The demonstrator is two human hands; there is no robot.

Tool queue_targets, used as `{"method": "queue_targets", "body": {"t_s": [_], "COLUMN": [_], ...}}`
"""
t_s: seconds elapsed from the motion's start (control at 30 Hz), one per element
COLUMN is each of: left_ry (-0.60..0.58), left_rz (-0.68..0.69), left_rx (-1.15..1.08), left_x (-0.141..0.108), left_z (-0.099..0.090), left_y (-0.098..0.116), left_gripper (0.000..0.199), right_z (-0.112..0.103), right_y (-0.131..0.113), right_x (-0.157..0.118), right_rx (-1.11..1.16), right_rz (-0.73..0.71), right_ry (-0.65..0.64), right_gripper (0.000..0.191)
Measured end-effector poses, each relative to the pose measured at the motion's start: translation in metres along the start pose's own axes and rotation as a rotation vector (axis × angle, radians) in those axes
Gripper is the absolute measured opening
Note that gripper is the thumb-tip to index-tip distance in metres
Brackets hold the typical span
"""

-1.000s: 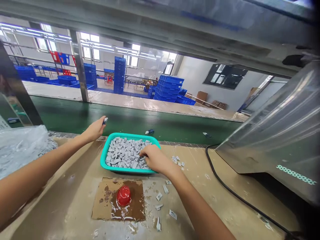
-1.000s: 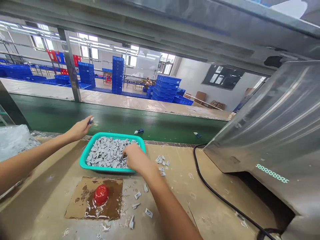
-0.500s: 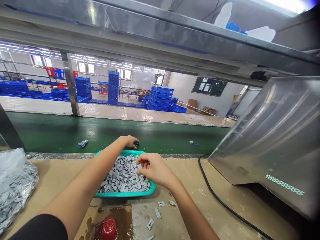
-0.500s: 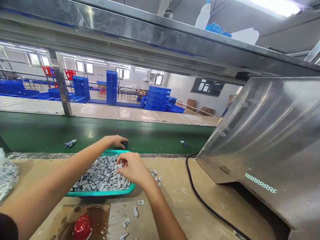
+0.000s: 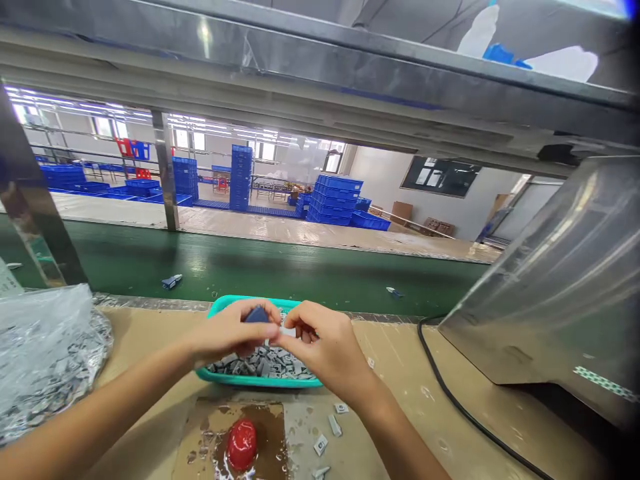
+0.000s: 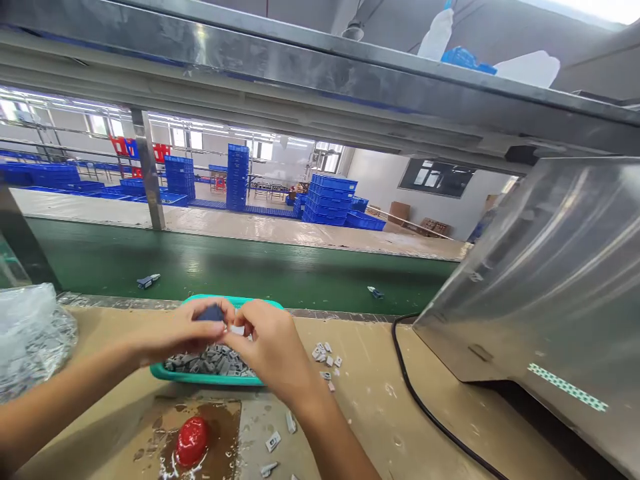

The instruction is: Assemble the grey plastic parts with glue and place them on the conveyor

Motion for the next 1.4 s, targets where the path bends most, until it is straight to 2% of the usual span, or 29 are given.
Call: {"method": "queue_targets", "body": {"t_s": [0.1, 0.2, 0.3, 0.37, 0.47, 0.6, 0.77, 0.87, 1.0, 1.1, 1.23, 1.4], "left_ry": [0.008, 0.036, 0.137, 0.177, 0.159, 0.153, 0.11, 0.142, 0.321, 0.345, 0.315, 0.303], "left_rz": [-0.048, -0.065, -0.026, 0.006, 0.002, -0.01, -0.088, -0.108, -0.128, -0.128, -0.132, -0.176], "left_rx": [-0.273, -0.376, -0.333, -0.265, -0.183, -0.105, -0.183, -0.169, -0.266, -0.374, -0.446, -0.476], "left_x": [-0.032, -0.046, -0.053, -0.058, -0.064, -0.066, -0.067, -0.066, -0.064, -0.063, -0.063, -0.062], "left_z": [0.015, 0.017, 0.006, 0.001, 0.002, 0.008, 0.021, 0.013, -0.012, -0.017, -0.014, -0.015], "left_y": [-0.007, -0.009, -0.004, 0.002, 0.005, 0.003, -0.009, -0.013, -0.012, -0.01, -0.01, -0.018], "left_gripper": [0.029, 0.028, 0.027, 0.025, 0.024, 0.026, 0.027, 0.029, 0.025, 0.026, 0.032, 0.029], "right_z": [0.007, 0.008, 0.006, 0.002, -0.005, -0.005, -0.008, -0.006, 0.024, 0.044, 0.055, 0.053], "right_y": [-0.031, -0.051, -0.066, -0.073, -0.078, -0.079, -0.069, -0.048, -0.009, 0.01, 0.017, 0.014], "right_x": [-0.013, -0.022, -0.029, -0.033, -0.042, -0.054, -0.061, -0.065, -0.083, -0.098, -0.107, -0.107], "right_rx": [-0.022, -0.009, 0.011, 0.019, -0.02, -0.087, -0.149, -0.109, -0.055, -0.097, -0.11, -0.092], "right_rz": [-0.182, -0.281, -0.339, -0.36, -0.359, -0.359, -0.335, -0.226, -0.073, -0.025, -0.028, -0.056], "right_ry": [-0.069, -0.105, -0.119, -0.083, -0.003, -0.001, 0.015, 0.001, -0.193, -0.278, -0.32, -0.308], "right_gripper": [0.014, 0.015, 0.004, 0.014, 0.018, 0.022, 0.022, 0.018, 0.014, 0.015, 0.016, 0.018]}}
Point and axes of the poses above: each hand's wrist, its own x-axis towards the middle knuckle, its own z-axis out of the palm, y = z × x, the point moved 8 cm from there along x, towards the middle knuckle, and after that the axes turned 9 degrees about z, right-handed, at the moved point
